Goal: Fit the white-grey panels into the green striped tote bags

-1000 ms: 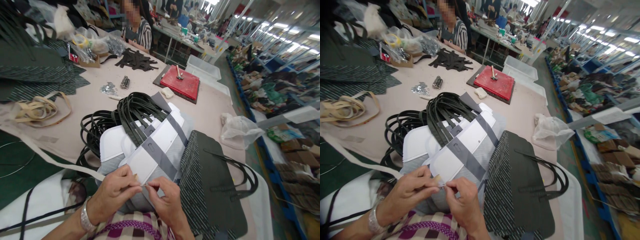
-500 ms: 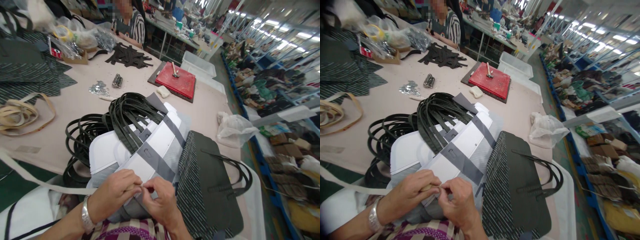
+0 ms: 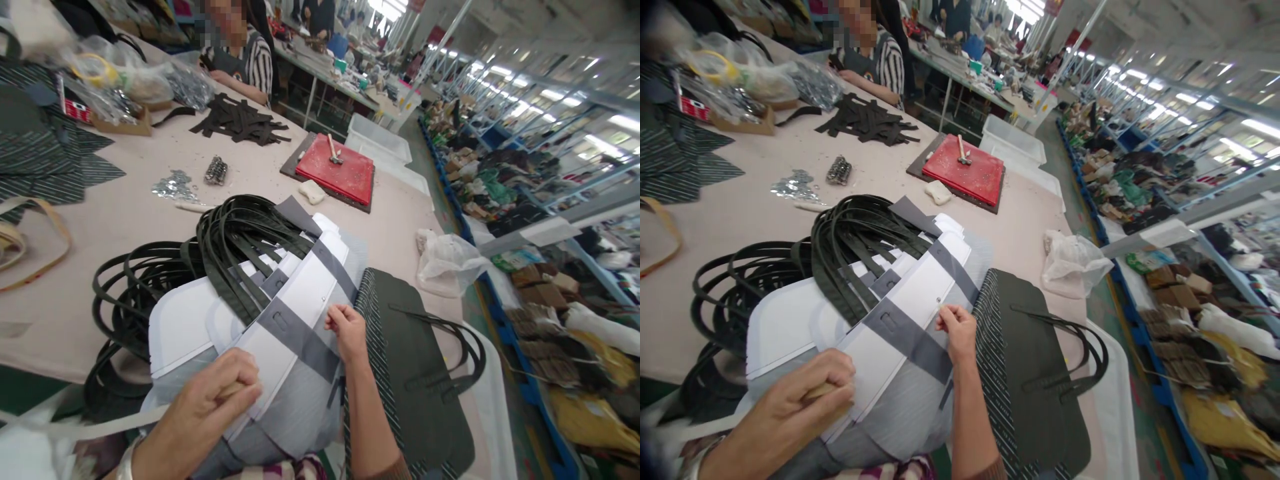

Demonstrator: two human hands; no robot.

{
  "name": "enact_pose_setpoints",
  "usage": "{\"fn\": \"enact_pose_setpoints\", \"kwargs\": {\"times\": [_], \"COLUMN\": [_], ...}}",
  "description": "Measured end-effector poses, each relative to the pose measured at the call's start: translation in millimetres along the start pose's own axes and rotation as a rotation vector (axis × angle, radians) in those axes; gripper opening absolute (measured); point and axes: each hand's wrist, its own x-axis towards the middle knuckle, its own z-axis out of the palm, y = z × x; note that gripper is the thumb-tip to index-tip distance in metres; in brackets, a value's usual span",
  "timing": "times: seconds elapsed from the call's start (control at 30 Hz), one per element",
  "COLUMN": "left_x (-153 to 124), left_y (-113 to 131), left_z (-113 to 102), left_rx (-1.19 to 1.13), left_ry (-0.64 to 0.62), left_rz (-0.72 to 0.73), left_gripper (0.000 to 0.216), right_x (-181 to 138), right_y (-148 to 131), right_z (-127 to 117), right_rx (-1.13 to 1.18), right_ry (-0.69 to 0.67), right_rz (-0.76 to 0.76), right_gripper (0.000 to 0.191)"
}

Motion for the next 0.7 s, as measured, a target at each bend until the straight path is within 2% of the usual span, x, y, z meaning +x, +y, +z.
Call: {"fn": "enact_pose_setpoints", "kwargs": {"times": [0.1, 0.2, 0.37, 0.53, 0.63, 0.7], "left_x": [-8, -15, -20, -16, -20, -26], "left_y": [-17, -32, -45, -45, -40, -35], "left_z": [-8, -13, -14, -16, -20, -22], "left_rx": [-0.02, -0.035, -0.079, -0.143, -0.177, -0.182], "left_ry": [0.031, -0.01, 0.025, 0.115, 0.121, 0.139], "left_rz": [-0.146, -0.306, -0.409, -0.414, -0.371, -0.328], "left_gripper": [0.028, 0.032, 0.039, 0.044, 0.04, 0.037], "right_x": [22, 32, 42, 55, 46, 29], "right_y": [3, 10, 22, 17, -1, -14], "right_z": [-1, 4, 9, -10, -18, -7], "right_rx": [-0.015, -0.068, -0.215, -0.439, -0.546, -0.561], "right_ry": [-0.021, -0.024, -0.037, -0.04, 0.038, 0.073], "right_rz": [0.02, 0.028, 0.037, 0.041, -0.071, -0.18], "right_gripper": [0.036, 0.033, 0.032, 0.043, 0.04, 0.036]}}
